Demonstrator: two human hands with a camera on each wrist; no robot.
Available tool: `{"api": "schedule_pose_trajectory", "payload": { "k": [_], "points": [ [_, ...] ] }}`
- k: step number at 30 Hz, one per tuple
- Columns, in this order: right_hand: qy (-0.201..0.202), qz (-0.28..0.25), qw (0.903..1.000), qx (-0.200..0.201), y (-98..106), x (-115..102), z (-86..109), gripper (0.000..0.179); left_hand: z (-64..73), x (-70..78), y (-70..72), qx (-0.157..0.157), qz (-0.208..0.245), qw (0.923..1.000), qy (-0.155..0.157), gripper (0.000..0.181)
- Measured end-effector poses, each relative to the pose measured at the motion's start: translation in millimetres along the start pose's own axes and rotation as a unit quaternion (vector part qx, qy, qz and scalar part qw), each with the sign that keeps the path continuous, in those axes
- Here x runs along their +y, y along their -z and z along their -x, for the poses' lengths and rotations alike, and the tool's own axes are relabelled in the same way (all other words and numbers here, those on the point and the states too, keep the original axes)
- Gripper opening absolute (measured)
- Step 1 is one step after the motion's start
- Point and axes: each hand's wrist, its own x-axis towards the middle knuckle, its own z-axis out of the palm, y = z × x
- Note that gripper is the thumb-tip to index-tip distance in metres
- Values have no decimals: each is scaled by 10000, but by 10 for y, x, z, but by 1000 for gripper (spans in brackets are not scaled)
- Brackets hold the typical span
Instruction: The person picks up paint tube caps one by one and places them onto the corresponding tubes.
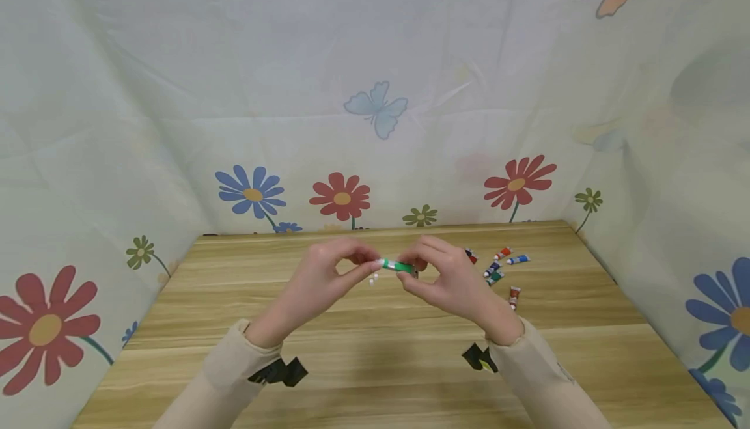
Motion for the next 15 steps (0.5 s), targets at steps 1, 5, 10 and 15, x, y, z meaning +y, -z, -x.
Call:
{"api": "schedule_pose_trajectory", "payload": {
  "k": [1, 5, 10, 15],
  "points": [
    [-22, -65, 10000, -10, -2, 0, 3, 16, 1, -3, -5, 26, -4, 10000, -77, 11],
    [-155, -274, 9995, -97, -6, 8, 26, 15, 9, -19, -11, 37, -17, 9991, -428, 12],
    [-267, -451, 9985, -130, 4, 6, 47, 16, 22, -37, -8, -69, -79, 9967, -807, 16],
    [-263, -611, 9978, -26, 11, -3, 48, 19, 32, -42, -24, -32, -50, 9972, -749, 23]
  ]
}}
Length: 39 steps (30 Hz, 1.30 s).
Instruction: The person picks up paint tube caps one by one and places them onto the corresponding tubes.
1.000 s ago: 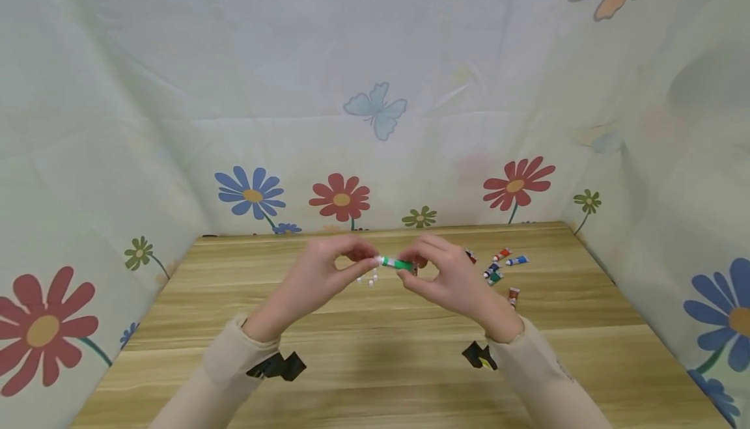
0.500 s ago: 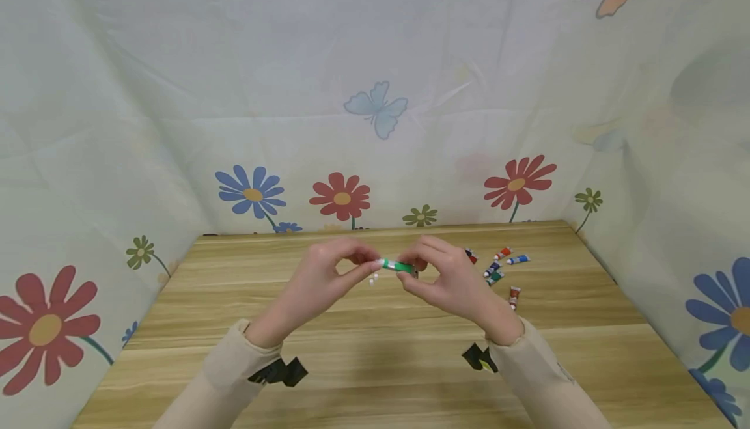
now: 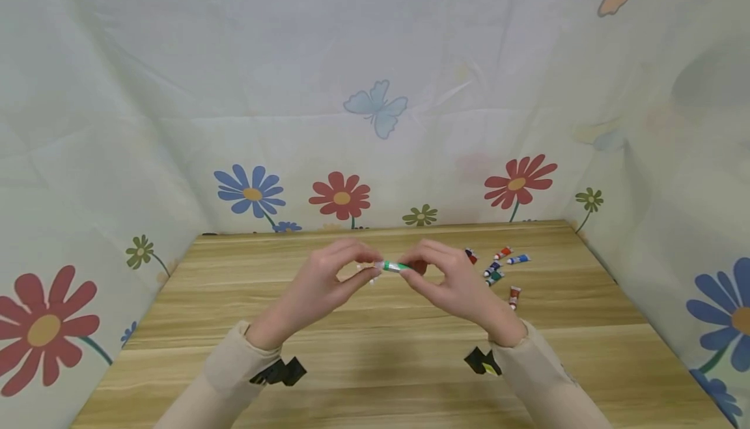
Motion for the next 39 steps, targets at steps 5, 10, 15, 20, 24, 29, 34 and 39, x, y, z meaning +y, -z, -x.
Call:
{"api": "schedule_pose_trajectory", "payload": {
  "k": [5, 10, 15, 20, 24, 29, 34, 39],
  "points": [
    [-36, 107, 9998, 137, -2, -2, 8, 18, 3, 0, 2, -18, 17, 9979, 645, 24],
    [136, 435, 9988, 175, -12, 7, 30, 23, 3, -13, 8, -254, 110, 9937, 1090, 16],
    [414, 669, 9968, 166, -30, -9, 23, 24, 12, -3, 5, -365, 161, 9918, 1211, 14],
    [553, 778, 9953, 183, -37, -25, 14, 21, 15, 16, -2, -359, 163, 9919, 1204, 11],
    [510, 694, 9961, 177, -38, -22, 18, 20, 19, 16, -18, -341, 164, 9930, 1116, 11],
    [274, 433, 9986, 135, -42, -7, 38, 19, 24, 11, -44, -267, 59, 9969, 738, 13],
    [-112, 95, 9998, 118, -45, 15, 60, 18, 28, 0, -63, -195, -181, 9995, 163, 15],
    [-487, -268, 9984, 114, -47, 30, 78, 19, 27, -22, -78, -164, -310, 9985, -409, 14]
  ]
}}
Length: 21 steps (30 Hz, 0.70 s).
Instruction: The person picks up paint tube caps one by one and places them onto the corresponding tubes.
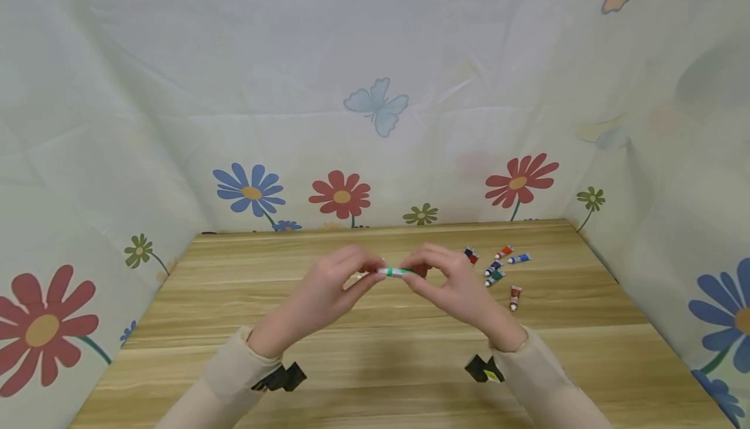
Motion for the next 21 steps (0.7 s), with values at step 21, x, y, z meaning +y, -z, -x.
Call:
{"api": "schedule_pose_trajectory", "payload": {
  "k": [21],
  "points": [
    [1153, 1110, 9859, 484, -30, 27, 24, 16, 16, 5, -8, -428, 610, 9811, 1787, 14]
  ]
}}
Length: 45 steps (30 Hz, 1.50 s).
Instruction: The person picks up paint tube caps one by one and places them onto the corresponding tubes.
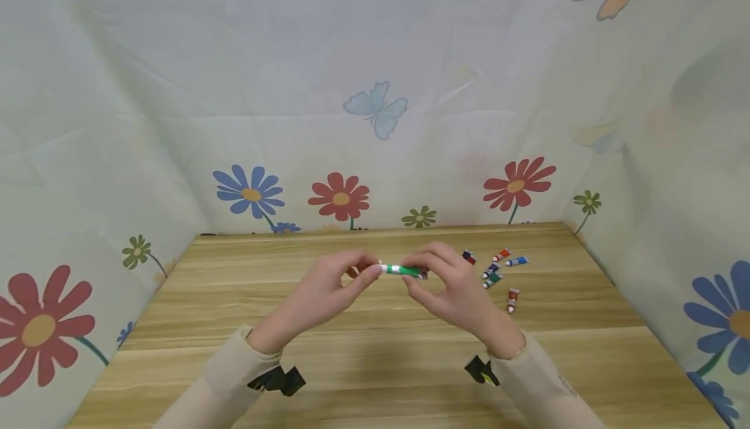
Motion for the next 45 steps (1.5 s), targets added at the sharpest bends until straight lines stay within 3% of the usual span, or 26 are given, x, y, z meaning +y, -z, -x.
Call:
{"api": "schedule_pose_trajectory", "payload": {
  "k": [4, 8, 16, 20, 23, 28, 36, 45],
  "points": [
    [296, 203, 9994, -17, -12, -5, -5, 20, 13, 16, 3, -88, 58, 9999, 111, 14],
    [317, 165, 9993, -50, -15, -17, -4, 15, 31, 21, -6, -52, 28, 10000, 4, 15],
    [-17, -99, 9998, -199, -6, -36, -2, 27, 46, 39, -33, 199, -189, 9971, -714, 9],
    [-209, -263, 9990, -283, -13, -48, 6, 17, 60, 42, -46, 334, -401, 9924, -1117, 11],
    [-271, -339, 9986, -302, -18, -53, 6, 11, 69, 53, -52, 424, -520, 9898, -1253, 12],
    [-154, -226, 9994, -220, -15, -50, -8, 21, 72, 61, -51, 376, -472, 9940, -910, 12],
    [790, 376, 9962, -17, -50, -13, -16, 24, 61, 28, -47, 28, 10, 9998, -184, 12],
    [764, 460, 9960, 27, -63, -2, -6, 27, 58, -21, -56, -32, 110, 9999, 63, 12]
  ]
}}
